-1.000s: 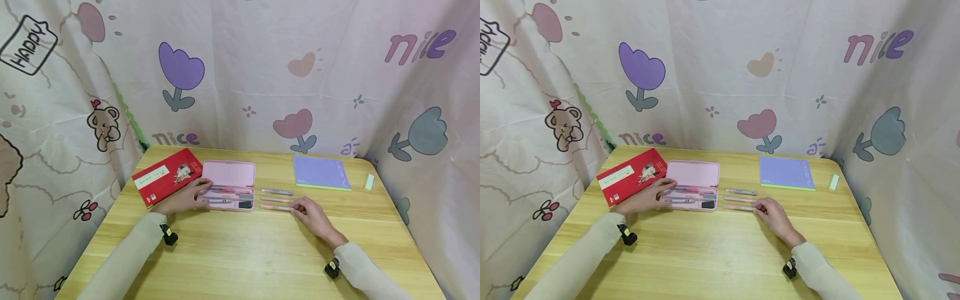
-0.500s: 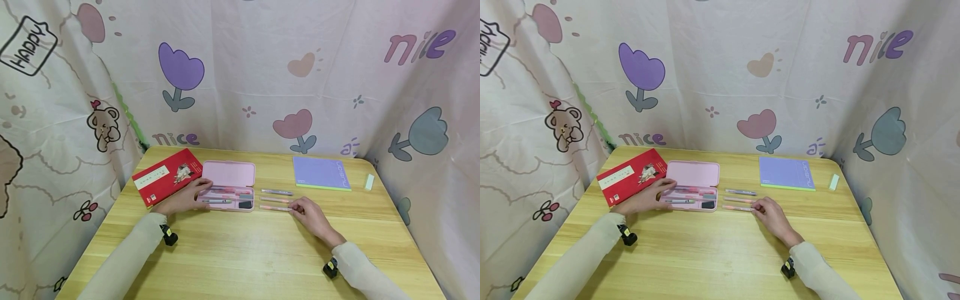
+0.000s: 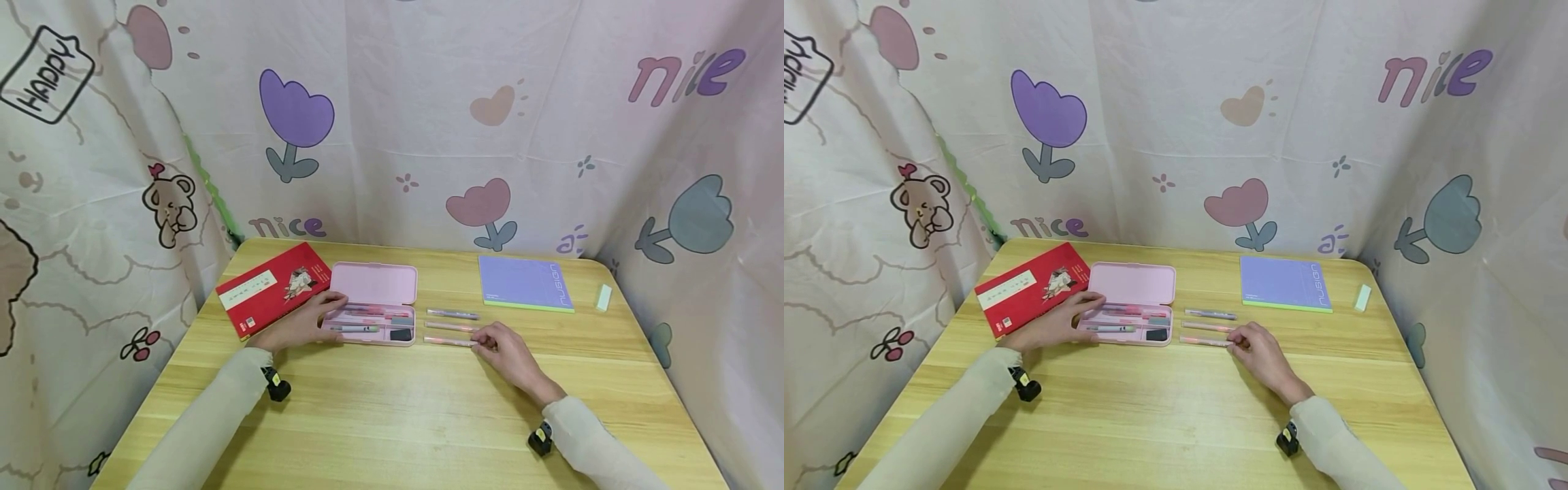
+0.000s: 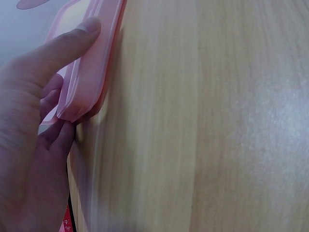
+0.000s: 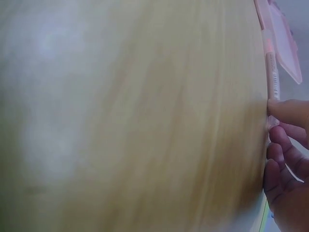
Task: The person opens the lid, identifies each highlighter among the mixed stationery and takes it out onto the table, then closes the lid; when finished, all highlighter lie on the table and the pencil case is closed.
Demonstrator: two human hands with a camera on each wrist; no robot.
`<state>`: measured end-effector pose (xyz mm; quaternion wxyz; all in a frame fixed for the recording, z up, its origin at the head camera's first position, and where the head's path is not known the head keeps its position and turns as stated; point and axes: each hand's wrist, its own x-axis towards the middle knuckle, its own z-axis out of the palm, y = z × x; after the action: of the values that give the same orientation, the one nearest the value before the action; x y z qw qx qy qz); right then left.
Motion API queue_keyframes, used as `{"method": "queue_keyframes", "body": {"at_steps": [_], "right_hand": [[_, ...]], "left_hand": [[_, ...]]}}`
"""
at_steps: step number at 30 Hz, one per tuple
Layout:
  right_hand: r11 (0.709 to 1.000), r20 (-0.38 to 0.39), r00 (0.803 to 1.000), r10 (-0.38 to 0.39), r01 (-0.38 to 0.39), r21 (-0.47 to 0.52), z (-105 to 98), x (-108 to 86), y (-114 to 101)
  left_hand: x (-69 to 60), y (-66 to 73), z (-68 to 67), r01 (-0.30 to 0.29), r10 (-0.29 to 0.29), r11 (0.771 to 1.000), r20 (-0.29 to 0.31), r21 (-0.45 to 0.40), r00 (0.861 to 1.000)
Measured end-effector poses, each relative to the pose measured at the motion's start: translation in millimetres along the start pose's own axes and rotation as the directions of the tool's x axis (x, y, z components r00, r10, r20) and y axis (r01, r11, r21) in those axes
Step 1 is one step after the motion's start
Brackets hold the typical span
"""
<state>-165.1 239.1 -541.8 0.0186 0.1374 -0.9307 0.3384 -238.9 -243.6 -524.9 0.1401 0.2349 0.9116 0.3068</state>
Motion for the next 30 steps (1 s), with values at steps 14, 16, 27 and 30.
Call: {"method": "queue_keyframes", "body": {"at_steps": [14,16,27,30], "right_hand": [[0.999,-0.048,0.999,0.024,-0.022,0.037,-8.1,10.8,-9.5],[0.999,-0.062,0.998,-0.003,0.005,0.036,-9.2,17.7,-15.5],[0.988,0.004,0.996,-0.084,0.083,0.127,18.2,63.3,-68.3],[0.987,0.046,0.993,-0.109,0.102,0.123,30.7,74.8,-82.2]], "left_hand": [[0.2,-0.4,0.5,0.003,-0.003,1.000,-0.003,0.021,1.000],[0.1,-0.2,0.5,0.003,-0.003,1.000,-0.003,0.020,1.000],[-0.5,0.4,0.0,0.014,-0.013,0.999,-0.008,0.042,1.000],[-1.1,0.5,-0.9,0.018,-0.017,0.999,-0.009,0.037,1.000]]}}
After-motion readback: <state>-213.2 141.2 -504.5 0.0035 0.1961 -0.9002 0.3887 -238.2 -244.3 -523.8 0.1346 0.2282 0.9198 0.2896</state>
